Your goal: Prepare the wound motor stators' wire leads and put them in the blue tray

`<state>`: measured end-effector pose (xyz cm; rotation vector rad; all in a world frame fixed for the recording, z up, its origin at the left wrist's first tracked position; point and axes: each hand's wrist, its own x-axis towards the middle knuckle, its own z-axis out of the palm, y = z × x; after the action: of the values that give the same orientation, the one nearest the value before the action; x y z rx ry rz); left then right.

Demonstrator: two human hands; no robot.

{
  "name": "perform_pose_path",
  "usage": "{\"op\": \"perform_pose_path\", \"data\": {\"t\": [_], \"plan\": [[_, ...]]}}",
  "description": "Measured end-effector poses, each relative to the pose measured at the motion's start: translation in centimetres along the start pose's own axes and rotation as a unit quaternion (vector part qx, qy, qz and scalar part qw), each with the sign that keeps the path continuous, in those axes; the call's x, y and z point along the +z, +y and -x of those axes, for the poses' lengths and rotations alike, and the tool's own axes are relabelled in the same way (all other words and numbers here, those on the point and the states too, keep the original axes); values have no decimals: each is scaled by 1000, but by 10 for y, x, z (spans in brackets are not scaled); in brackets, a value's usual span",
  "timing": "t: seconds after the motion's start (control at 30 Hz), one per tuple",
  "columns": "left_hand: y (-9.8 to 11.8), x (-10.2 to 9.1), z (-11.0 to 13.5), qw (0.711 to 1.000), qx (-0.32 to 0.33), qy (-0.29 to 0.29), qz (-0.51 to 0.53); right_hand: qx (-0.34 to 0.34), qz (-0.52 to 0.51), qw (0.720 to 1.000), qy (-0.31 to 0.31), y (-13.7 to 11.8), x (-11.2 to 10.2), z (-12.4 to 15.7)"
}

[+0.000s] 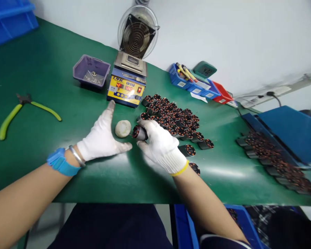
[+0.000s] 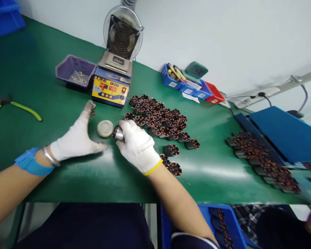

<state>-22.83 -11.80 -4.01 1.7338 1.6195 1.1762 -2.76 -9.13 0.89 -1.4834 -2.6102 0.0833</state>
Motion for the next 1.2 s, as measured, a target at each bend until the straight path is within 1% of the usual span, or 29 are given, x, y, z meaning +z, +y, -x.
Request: {"op": "perform_pose_path", "data": {"t": [0.07, 0.13, 0.27, 0.37, 0.43, 0.5, 0.57, 0.63, 0.67, 0.73, 0.83, 0.9, 0.97, 1.03, 1.1, 1.17, 1.2], "plan": [[-6, 8, 0, 996, 2, -52, -68, 9, 32, 999, -43, -4, -4, -6], [-10, 14, -2, 989, 10, -76, -129, 6, 38, 996, -77, -7, -9, -10], [-13, 16, -7, 979, 18, -83, -188, 1, 18, 992, -127, -10, -18, -22], [-12, 14, -9, 977, 24, -85, -195, 11, 24, 988, -153, -11, -25, -31], [-12, 14, -8, 977, 27, -82, -197, 10, 22, 987, -160, -10, -30, -33], [-12, 14, -8, 976, 29, -81, -198, 8, 20, 991, -135, -7, -36, -32], [-12, 14, -8, 976, 27, -83, -200, 2, 40, 996, -85, -4, -40, -29], [-12, 15, -7, 976, 26, -84, -201, -27, 84, 995, -39, -2, -40, -26], [-12, 15, -7, 976, 26, -83, -202, -43, 106, 993, -31, -3, -39, -25], [-12, 16, -7, 976, 29, -79, -203, -58, 137, 988, -45, -7, -33, -26], [-12, 16, -7, 974, 28, -73, -210, -23, 146, 986, -73, -17, -22, -29], [-13, 16, -7, 974, 28, -76, -212, -15, 144, 987, -73, -23, -15, -29], [-13, 16, -7, 974, 27, -79, -211, -18, 145, 987, -65, -26, -13, -28], [-12, 16, -7, 974, 24, -79, -210, -15, 149, 988, -47, -25, -19, -28], [-9, 15, -8, 975, 17, -81, -204, -8, 154, 988, -14, -19, -32, -35], [-5, 14, -8, 979, -2, -88, -186, -12, 161, 986, 35, -9, -52, -55], [-3, 13, -9, 981, -18, -88, -170, -20, 158, 986, 56, -4, -63, -70]]}}
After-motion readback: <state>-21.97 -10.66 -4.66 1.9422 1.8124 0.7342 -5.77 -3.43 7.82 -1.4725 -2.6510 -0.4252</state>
